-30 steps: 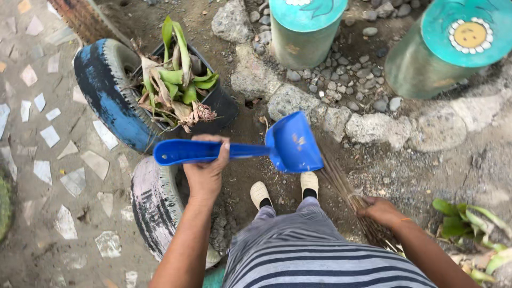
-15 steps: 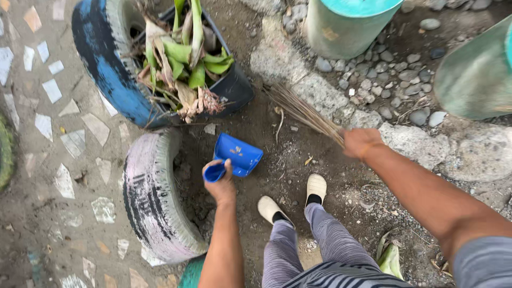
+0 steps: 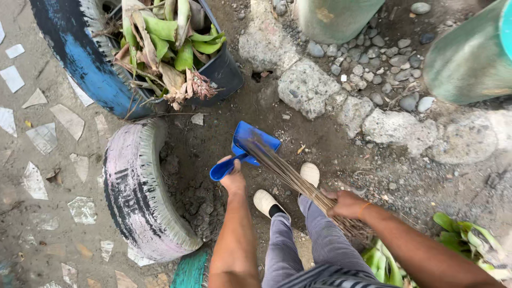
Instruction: The person sweeps up organic debris and dirt using a hand broom and a dustpan in an outdoor garden area.
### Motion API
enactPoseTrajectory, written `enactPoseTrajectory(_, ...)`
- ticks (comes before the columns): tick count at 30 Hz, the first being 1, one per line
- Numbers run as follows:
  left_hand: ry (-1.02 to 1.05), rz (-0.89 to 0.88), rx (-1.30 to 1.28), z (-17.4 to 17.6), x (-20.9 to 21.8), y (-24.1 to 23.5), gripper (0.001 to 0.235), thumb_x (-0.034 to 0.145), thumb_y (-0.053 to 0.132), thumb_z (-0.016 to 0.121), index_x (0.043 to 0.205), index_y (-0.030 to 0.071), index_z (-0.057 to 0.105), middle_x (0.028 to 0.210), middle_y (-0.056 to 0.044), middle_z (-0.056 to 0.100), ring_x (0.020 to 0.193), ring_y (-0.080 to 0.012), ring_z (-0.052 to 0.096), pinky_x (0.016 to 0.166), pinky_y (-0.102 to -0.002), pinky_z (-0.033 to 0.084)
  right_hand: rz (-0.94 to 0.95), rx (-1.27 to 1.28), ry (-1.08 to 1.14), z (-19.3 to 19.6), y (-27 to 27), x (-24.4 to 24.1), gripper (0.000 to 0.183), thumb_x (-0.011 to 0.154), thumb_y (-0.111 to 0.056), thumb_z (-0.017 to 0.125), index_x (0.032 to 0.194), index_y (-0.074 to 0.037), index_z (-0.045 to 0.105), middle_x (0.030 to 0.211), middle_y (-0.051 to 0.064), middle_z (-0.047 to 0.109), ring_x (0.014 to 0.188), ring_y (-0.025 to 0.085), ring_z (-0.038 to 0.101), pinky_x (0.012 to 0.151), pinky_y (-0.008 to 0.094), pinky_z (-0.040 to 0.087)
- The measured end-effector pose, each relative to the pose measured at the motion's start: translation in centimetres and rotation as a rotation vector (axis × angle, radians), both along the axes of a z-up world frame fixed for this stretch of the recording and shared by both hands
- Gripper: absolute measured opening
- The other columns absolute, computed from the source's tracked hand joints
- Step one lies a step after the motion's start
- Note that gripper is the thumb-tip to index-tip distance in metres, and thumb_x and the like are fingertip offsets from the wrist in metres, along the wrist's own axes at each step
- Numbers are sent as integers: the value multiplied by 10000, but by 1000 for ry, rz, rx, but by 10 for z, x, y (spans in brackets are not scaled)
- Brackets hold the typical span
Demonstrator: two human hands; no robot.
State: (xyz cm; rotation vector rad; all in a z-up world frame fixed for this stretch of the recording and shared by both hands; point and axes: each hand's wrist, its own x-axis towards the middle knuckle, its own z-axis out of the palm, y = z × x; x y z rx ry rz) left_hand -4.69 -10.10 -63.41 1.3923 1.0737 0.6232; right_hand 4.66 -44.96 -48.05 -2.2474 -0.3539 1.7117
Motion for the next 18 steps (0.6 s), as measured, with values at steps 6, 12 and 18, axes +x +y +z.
enactPoseTrajectory(6, 34, -95, 219, 138, -77, 35, 202, 875, 42, 794, 1040, 40, 677, 1006, -46, 689, 923, -165, 650, 881, -314, 536, 118, -244, 110, 157, -7, -20, 958, 765, -283, 814, 1586, -405, 335, 1302, 171, 648, 1138, 272, 661, 1063, 366, 474)
enactPoseTrajectory(12, -274, 139, 278, 336, -145, 90, 135, 943, 9, 713, 894, 51, 594, 899, -80, 676, 853, -185, 663, 897, -373, 564, 187, -1, 112, 262, 1, -46, 894, 734, -254, 797, 1529, -419, 424, 1098, 49, 775, 947, 151, 702, 933, 280, 529)
enactPoseTrajectory(18, -554, 160, 301, 505, -178, 119, 203, 980, -90, 572, 882, 86, 545, 844, -62, 621, 803, -197, 664, 876, -399, 623, 159, 200, 38, 349, 28, -71, 865, 729, -257, 808, 1513, -374, 460, 1106, -1, 798, 935, 123, 748, 909, 245, 563)
